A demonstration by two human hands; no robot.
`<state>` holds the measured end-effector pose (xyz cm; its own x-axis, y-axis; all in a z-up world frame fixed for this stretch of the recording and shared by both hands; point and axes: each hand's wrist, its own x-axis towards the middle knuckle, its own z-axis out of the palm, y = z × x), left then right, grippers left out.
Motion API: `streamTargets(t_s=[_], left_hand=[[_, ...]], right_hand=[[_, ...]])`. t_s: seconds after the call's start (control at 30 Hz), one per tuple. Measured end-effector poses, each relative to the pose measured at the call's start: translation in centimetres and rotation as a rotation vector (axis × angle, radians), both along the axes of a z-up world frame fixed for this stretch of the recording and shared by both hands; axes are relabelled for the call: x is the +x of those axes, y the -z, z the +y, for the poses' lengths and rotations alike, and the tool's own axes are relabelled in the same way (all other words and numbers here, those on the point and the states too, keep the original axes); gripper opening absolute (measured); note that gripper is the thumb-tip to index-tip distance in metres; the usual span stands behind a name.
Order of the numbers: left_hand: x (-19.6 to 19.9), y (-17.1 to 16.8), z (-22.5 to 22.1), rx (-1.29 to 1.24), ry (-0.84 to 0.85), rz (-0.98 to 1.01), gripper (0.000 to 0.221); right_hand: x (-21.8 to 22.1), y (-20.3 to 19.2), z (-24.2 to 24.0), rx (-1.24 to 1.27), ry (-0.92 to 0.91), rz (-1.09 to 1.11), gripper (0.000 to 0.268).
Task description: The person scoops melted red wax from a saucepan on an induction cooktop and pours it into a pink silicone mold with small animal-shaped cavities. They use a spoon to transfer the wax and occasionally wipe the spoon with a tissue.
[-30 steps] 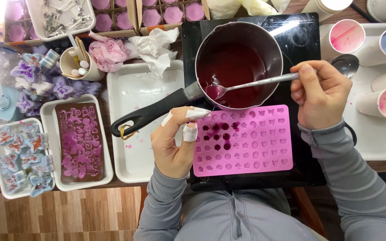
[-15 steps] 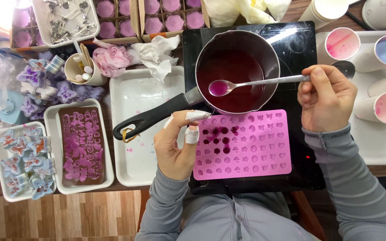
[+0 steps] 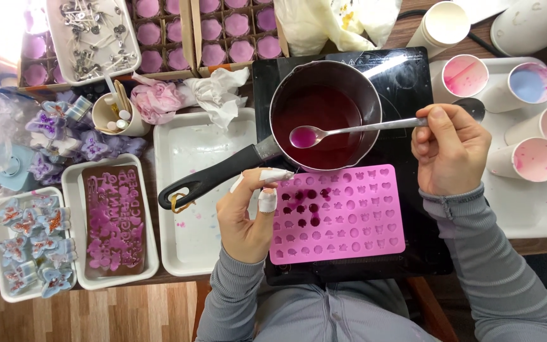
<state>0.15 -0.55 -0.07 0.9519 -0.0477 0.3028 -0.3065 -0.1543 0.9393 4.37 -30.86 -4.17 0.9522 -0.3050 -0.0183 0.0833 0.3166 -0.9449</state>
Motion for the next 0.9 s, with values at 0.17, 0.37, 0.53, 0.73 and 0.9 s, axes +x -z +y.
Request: streamTargets(t_s=[0.17,0.37,0.53,0.73,0.9], left_hand=[[-0.1,0.2,0.0,0.013,-0.007,0.02,0.022],[-0.3,0.4,-0.2,-0.032,0.001,-0.007,0.027],[-0.7,1.0,-0.1,-0.102,-0.006,-0.009,0.038],[-1.3,2.0,-0.2,-0.226,-0.118,-0.026,0.047],[-1.4,2.4,-0.1,-0.288,-0.125,-0.058,0.052]], right_hand=[[0.0,0.0,0.2,-0.004,0.008,-0.002,0.014],[-0.1,-0.2,0.7,0.005,0.025,0.009,0.015],[-0.6,-0.3,0.9,0.015,0.039,0.023,0.015],[-1.6,-0.6,0.1,0.029,0.021,0.04,0.016],[-2.8,-1.1,-0.5,0.046,0.021,0.04,0.015]])
